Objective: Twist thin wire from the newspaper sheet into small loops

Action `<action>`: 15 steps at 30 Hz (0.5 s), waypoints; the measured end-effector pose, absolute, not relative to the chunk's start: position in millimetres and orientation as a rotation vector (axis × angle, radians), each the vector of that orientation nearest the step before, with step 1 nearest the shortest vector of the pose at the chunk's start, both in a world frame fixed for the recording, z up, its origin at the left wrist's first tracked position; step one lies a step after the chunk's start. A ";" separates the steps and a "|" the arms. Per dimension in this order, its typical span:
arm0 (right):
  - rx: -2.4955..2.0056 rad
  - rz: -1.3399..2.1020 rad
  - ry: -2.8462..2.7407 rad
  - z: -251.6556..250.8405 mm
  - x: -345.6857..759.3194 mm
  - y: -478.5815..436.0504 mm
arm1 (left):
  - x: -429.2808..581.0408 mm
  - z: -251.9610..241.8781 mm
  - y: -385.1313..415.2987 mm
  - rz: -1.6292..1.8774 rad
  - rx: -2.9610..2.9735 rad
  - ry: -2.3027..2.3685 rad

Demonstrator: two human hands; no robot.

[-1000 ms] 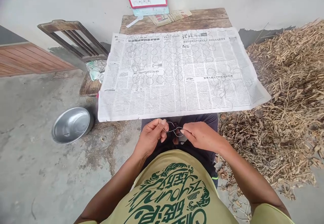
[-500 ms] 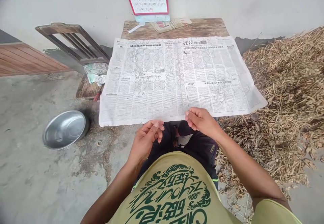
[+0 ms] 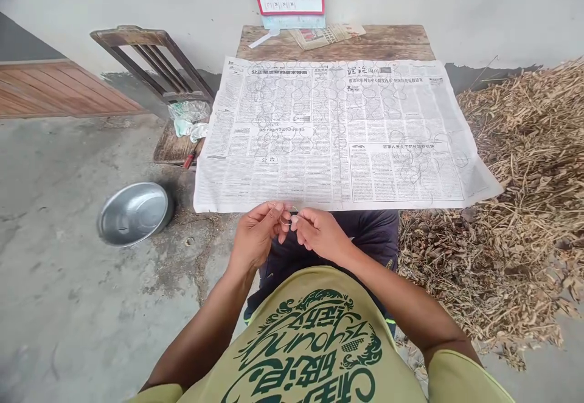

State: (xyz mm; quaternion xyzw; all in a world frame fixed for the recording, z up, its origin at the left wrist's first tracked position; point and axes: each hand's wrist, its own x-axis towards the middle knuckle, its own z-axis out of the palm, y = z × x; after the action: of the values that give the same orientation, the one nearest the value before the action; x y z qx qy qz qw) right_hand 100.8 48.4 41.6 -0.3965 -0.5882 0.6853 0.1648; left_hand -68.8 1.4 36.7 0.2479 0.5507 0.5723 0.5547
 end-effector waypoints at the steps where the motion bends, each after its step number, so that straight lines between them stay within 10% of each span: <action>1: -1.125 1.952 -1.692 42.3 101.4 47.9 | -74.9 39.0 5.0 1.347 0.588 1.304; 15: -1.213 1.986 -1.648 18.0 159.1 32.4 | -230.6 62.5 101.8 0.695 1.164 2.148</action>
State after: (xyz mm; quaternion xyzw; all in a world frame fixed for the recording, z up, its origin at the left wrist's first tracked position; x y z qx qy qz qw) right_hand 159.1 32.4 18.0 -0.4209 -0.5719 0.6891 0.1446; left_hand -230.6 101.8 62.5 0.4375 0.8078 0.2614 0.2962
